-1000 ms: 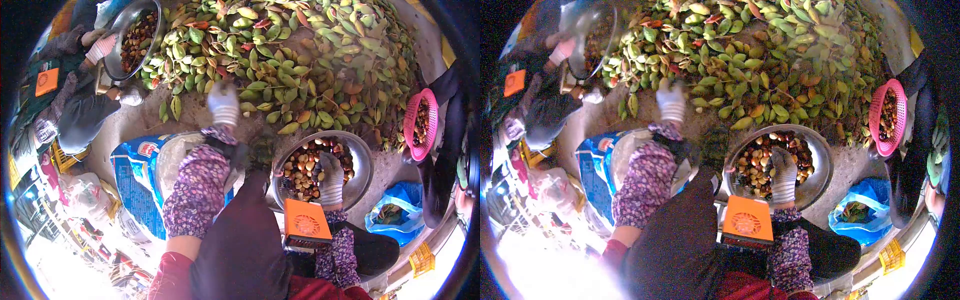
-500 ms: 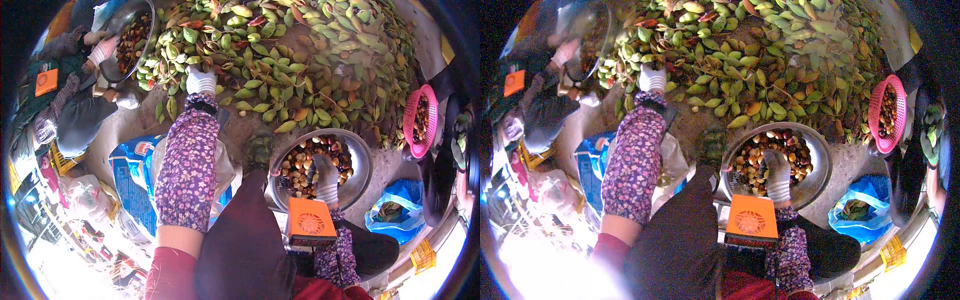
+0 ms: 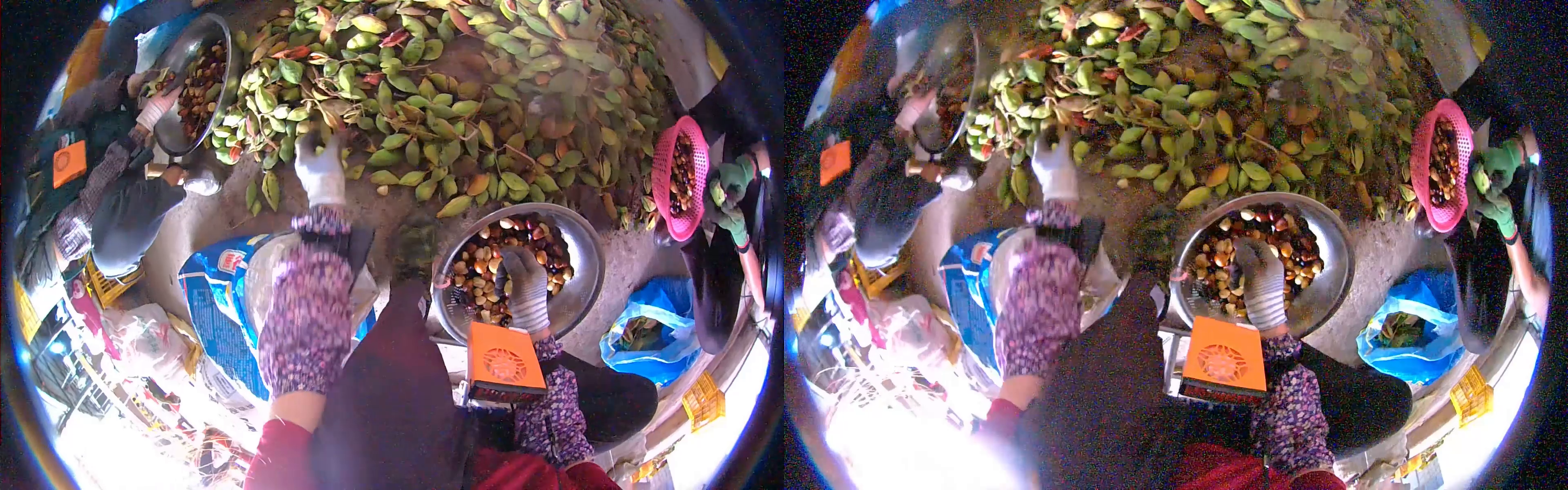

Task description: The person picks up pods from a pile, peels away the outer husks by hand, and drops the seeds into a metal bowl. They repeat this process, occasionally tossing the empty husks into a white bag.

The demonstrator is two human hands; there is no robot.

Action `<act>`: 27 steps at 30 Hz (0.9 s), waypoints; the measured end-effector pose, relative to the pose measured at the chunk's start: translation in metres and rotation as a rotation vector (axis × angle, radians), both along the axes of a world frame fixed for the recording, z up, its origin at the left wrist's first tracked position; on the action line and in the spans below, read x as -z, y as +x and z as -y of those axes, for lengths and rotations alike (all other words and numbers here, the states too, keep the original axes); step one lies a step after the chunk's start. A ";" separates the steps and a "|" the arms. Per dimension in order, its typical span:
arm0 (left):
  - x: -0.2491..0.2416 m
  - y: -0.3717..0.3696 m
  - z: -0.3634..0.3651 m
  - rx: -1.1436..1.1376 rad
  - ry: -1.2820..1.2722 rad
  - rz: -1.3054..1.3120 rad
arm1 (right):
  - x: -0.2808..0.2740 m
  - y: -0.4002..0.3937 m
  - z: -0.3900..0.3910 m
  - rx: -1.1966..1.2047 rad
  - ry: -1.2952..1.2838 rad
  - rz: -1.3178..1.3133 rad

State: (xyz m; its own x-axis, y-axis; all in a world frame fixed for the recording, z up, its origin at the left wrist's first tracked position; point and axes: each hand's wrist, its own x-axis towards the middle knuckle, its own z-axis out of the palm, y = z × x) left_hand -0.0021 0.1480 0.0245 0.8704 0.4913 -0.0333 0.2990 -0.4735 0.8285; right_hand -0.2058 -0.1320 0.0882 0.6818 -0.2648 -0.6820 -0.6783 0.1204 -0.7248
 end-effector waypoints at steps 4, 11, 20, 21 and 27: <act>-0.053 -0.048 0.040 0.343 -0.579 -0.188 | -0.022 0.014 -0.010 -0.043 0.016 0.038; -0.081 -0.073 0.110 1.031 -0.353 -0.292 | -0.028 0.024 -0.011 -0.066 -0.062 0.184; -0.078 -0.078 0.126 1.180 -0.561 -0.580 | -0.010 0.016 -0.009 0.046 -0.028 0.187; -0.073 -0.079 0.126 1.179 -0.561 -0.584 | -0.010 0.018 -0.008 -0.029 -0.095 0.248; -0.062 -0.085 0.123 1.123 -0.387 -0.386 | -0.001 0.014 -0.003 -0.129 -0.122 0.050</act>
